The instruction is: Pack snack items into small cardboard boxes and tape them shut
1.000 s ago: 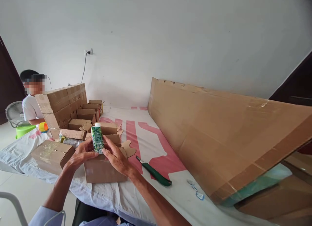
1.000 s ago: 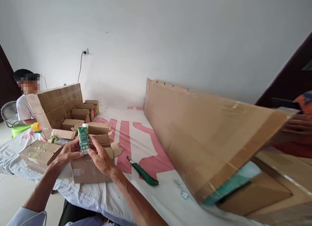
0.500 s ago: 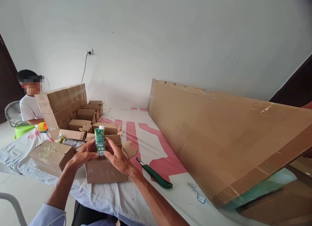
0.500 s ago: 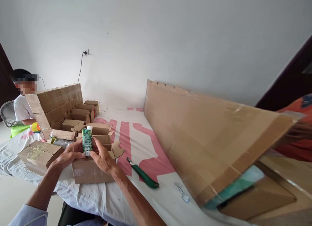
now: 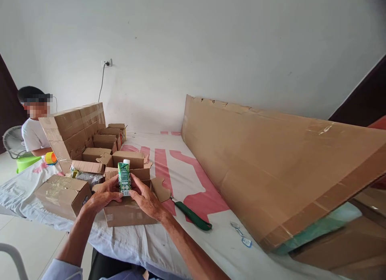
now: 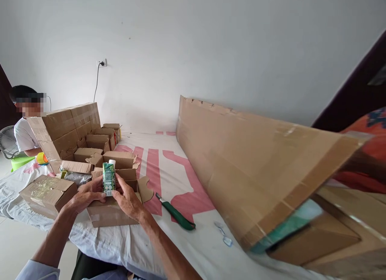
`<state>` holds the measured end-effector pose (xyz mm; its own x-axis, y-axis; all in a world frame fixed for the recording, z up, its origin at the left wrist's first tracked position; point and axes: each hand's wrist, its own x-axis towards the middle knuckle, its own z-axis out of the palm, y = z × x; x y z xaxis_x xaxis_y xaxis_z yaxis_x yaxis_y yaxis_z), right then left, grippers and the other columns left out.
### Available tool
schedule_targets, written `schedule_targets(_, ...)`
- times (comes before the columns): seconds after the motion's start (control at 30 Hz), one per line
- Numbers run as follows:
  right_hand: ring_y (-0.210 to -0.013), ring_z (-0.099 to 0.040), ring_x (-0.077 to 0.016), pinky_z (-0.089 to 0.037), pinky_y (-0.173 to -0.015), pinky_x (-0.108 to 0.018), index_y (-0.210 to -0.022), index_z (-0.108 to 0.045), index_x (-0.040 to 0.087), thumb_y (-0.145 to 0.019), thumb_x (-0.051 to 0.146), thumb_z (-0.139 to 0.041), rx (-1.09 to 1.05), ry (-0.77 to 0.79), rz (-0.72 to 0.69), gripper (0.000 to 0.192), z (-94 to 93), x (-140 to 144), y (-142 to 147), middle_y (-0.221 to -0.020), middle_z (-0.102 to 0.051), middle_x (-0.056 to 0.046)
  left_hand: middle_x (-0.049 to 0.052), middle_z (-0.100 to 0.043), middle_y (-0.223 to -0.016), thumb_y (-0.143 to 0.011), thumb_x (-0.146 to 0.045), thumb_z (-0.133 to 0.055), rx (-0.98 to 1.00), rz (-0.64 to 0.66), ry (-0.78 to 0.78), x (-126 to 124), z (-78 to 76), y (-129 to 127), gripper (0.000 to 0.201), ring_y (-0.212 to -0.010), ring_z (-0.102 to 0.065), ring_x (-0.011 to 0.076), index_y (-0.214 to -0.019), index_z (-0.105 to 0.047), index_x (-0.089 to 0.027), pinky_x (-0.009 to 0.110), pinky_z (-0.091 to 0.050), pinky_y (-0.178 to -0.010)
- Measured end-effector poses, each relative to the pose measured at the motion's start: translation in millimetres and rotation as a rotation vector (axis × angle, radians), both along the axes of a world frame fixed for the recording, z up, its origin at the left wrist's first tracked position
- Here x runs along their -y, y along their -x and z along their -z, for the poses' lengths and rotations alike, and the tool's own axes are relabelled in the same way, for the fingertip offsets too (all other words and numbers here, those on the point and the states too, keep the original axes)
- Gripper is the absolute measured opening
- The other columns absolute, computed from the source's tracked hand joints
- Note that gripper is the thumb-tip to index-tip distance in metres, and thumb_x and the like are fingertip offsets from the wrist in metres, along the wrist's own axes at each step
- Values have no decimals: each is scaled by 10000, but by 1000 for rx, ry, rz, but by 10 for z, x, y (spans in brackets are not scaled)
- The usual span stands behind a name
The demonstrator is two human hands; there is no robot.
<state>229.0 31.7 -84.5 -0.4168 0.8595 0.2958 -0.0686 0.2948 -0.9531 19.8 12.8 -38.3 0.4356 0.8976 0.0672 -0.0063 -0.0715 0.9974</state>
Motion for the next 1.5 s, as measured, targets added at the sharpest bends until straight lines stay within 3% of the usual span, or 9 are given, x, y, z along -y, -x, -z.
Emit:
schedule_targets(0.17, -1435, -616, -291, -512, -1201, -499, -1651, -507, 294, -950, 295, -652, -44, -16, 5, 716, -21, 39, 5, -1591, -647, -63, 105, -749, -1363, -767, -256, -872, 23, -44, -21, 48, 31, -30, 761, -1121, -659, 282, -1504, -683, -262, 315, -519, -839)
schedule_targets(0.27, -1467, -595, -289, -489, -1231, -509, -1657, -497, 280, -945, 278, -639, -37, -32, 14, 726, -35, 39, 11, -1625, -623, -59, 113, -750, -1361, -760, -259, -877, 23, -54, -18, 41, 43, -32, 771, -1091, -662, 273, -1506, -682, -250, 324, -519, -852)
schedule_targets(0.67, -1280, -700, -271, -542, -1153, -481, -1672, -479, 272, -940, 266, -631, -28, -21, 27, 748, 47, -23, 18, -1445, -751, -45, 110, -753, -1367, -779, -247, -880, 32, -24, -17, 4, 35, -29, 752, -1143, -675, 293, -1504, -682, -259, 320, -519, -841)
schedule_targets(0.83, -1303, -686, -263, -554, -1133, -453, -1658, -489, 286, -937, 271, -637, -45, -26, 39, 736, 45, -24, 33, -1506, -709, -44, 107, -743, -1383, -796, -194, -851, 39, -10, -25, -16, 28, -24, 751, -1180, -676, 304, -1521, -668, -264, 347, -530, -884)
schedule_targets(1.03, -1110, -743, -248, -591, -1051, -441, -1624, -507, 257, -921, 227, -636, -14, -72, 6, 715, -80, -103, 28, -1249, -801, -59, 112, -725, -1422, -783, -185, -847, 56, -58, -36, -37, 0, -42, 774, -1272, -646, 331, -1529, -659, -264, 352, -538, -911)
schedule_targets(1.3, -1169, -748, -249, -583, -1106, -455, -1593, -537, 254, -896, 222, -671, -72, -31, 31, 710, 30, -107, 52, -1278, -799, -67, 109, -726, -1421, -763, -154, -837, 85, -102, -7, -12, 67, -100, 811, -1279, -644, 329, -1544, -645, -257, 360, -528, -936)
schedule_targets(1.5, -1098, -771, -237, -623, -1035, -422, -1582, -552, 269, -862, 195, -697, -91, -4, 35, 738, 47, -88, 35, -1249, -812, -59, 108, -739, -1408, -765, -138, -835, 90, -97, -20, 2, 70, -125, 797, -1279, -653, 341, -1534, -660, -255, 396, -535, -990)
